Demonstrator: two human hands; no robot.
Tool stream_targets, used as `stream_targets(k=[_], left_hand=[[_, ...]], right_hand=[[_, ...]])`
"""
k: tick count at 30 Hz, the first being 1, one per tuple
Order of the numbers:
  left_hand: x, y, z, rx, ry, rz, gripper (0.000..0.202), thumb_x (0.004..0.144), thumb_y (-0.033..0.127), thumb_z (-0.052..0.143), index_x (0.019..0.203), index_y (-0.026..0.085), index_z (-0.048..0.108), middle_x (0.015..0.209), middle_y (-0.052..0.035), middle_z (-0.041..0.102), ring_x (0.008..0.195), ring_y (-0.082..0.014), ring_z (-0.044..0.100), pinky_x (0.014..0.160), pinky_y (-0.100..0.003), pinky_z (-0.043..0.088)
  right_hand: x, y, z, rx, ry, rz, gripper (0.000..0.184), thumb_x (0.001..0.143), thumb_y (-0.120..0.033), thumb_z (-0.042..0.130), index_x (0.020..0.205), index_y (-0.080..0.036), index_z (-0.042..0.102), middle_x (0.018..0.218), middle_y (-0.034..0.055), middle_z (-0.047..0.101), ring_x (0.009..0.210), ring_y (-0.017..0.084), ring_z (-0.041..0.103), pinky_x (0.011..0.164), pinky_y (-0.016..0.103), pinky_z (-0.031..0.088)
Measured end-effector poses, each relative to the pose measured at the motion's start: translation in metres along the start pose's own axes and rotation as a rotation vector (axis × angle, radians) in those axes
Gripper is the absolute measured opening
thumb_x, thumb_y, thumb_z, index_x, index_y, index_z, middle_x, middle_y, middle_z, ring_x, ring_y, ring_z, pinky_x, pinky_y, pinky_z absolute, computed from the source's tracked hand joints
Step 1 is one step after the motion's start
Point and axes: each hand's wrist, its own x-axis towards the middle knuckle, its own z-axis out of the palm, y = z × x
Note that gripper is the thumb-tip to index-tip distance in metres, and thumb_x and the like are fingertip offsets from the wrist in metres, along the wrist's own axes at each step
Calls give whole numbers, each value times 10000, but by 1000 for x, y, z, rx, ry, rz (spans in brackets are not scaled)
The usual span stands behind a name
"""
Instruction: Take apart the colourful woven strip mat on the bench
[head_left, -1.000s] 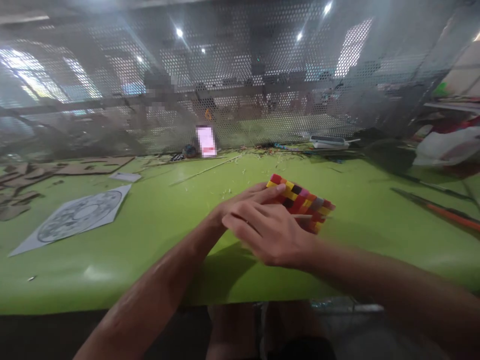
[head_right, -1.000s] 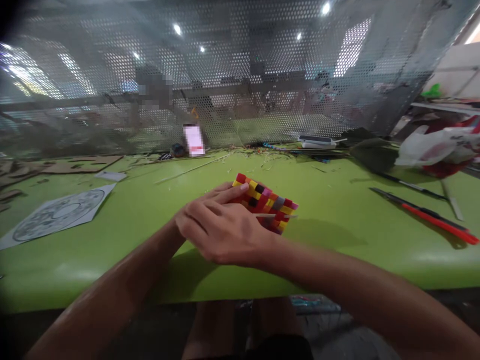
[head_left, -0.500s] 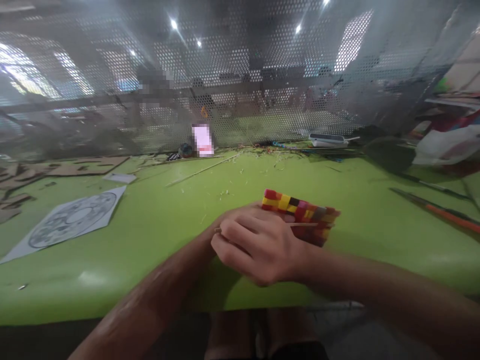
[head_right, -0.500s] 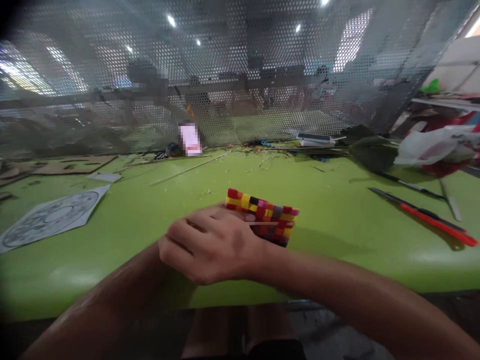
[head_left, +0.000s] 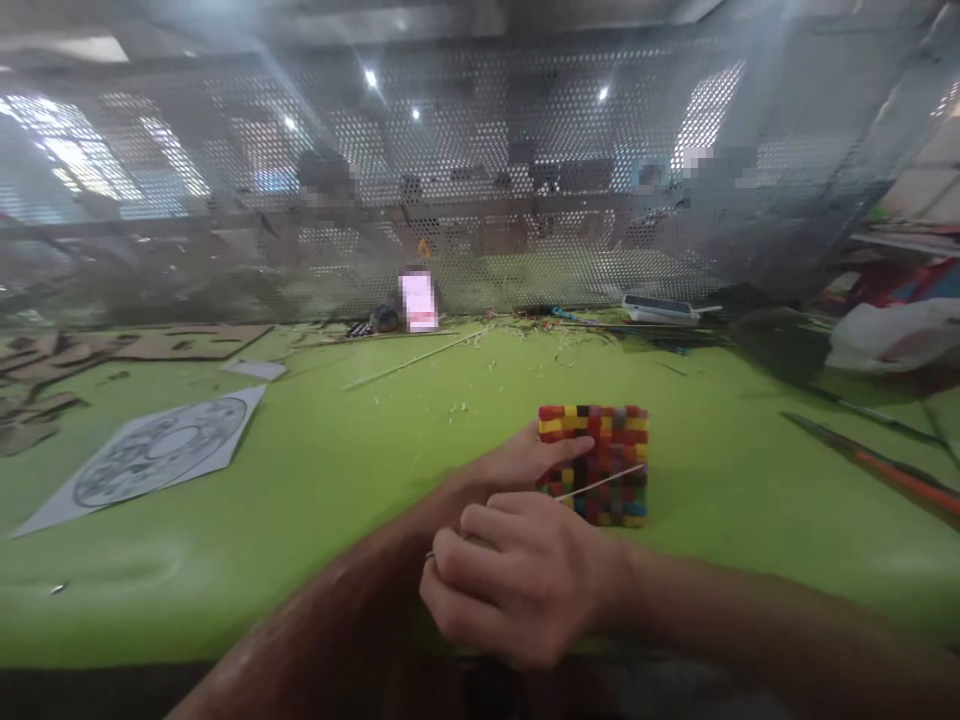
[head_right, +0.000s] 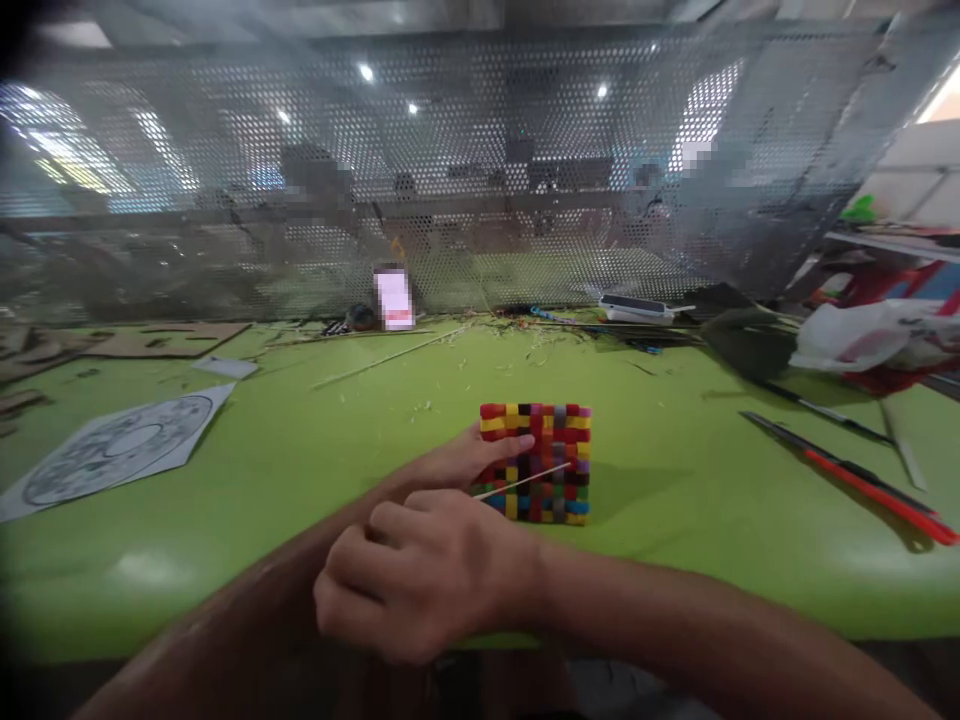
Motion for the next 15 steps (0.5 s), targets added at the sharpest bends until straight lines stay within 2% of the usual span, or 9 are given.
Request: stream_targets(k=[2, 5, 7, 10, 12, 13, 15], left_hand=[[9, 1, -8, -105, 20, -24, 57, 895, 274, 739, 934, 244, 768, 903, -15, 797, 963, -237, 765, 918, -375, 628], [24, -4, -29, -196, 186, -45, 75, 925, 233, 702, 982, 204, 742, 933, -65, 806, 875, -233, 768, 925, -428, 630], [33, -9, -43, -287, 220, -31, 137, 924, 246, 712, 1046, 186, 731, 981, -93, 807, 890, -237, 773, 928, -446, 633], [42, -13, -60, -340, 314, 11, 225, 890, 270, 766, 1087, 173, 719, 1006, -114, 805, 919, -247, 779, 904, -443, 645], [46, -14, -67, -335, 338, 19, 315, 861, 306, 806, 1132, 178, 707, 1023, -123, 803, 929, -259, 782, 887, -455, 652], [46, -15, -69, -341, 348, 28, 351, 855, 320, 815, 1156, 180, 700, 1030, -129, 802, 930, -266, 784, 877, -464, 656], [47, -15, -71, -344, 364, 32, 405, 843, 327, 830, 1192, 180, 687, 1046, -137, 800, 933, -278, 786, 867, -478, 660]], right_hand=[[-3, 0, -20, 0, -1, 108, 215, 1012, -150, 508, 940, -162, 711, 805, 24, 703, 657, 141, 589, 580, 311, 511], [-31, 13, -56, -137, 11, 381, 256, 990, -86, 503, 1089, -238, 684, 933, 56, 752, 837, 194, 694, 711, 338, 578], [-66, 34, -75, -193, 31, 553, 229, 961, -105, 592, 1089, -274, 680, 931, 56, 748, 803, 204, 703, 689, 346, 585], [-132, 77, -94, -171, -3, 832, 107, 969, -216, 628, 1045, -247, 697, 873, 82, 737, 696, 208, 694, 597, 345, 569], [-173, 102, -113, -99, -93, 886, 134, 953, -301, 668, 1051, -235, 730, 867, 123, 761, 690, 220, 717, 592, 346, 563], [-189, 111, -128, -60, -172, 857, 183, 923, -360, 714, 1058, -242, 752, 923, 161, 778, 750, 235, 739, 631, 349, 567], [-210, 120, -167, -228, -55, 799, 232, 871, -472, 754, 931, -249, 775, 888, 184, 778, 728, 242, 730, 630, 377, 533]])
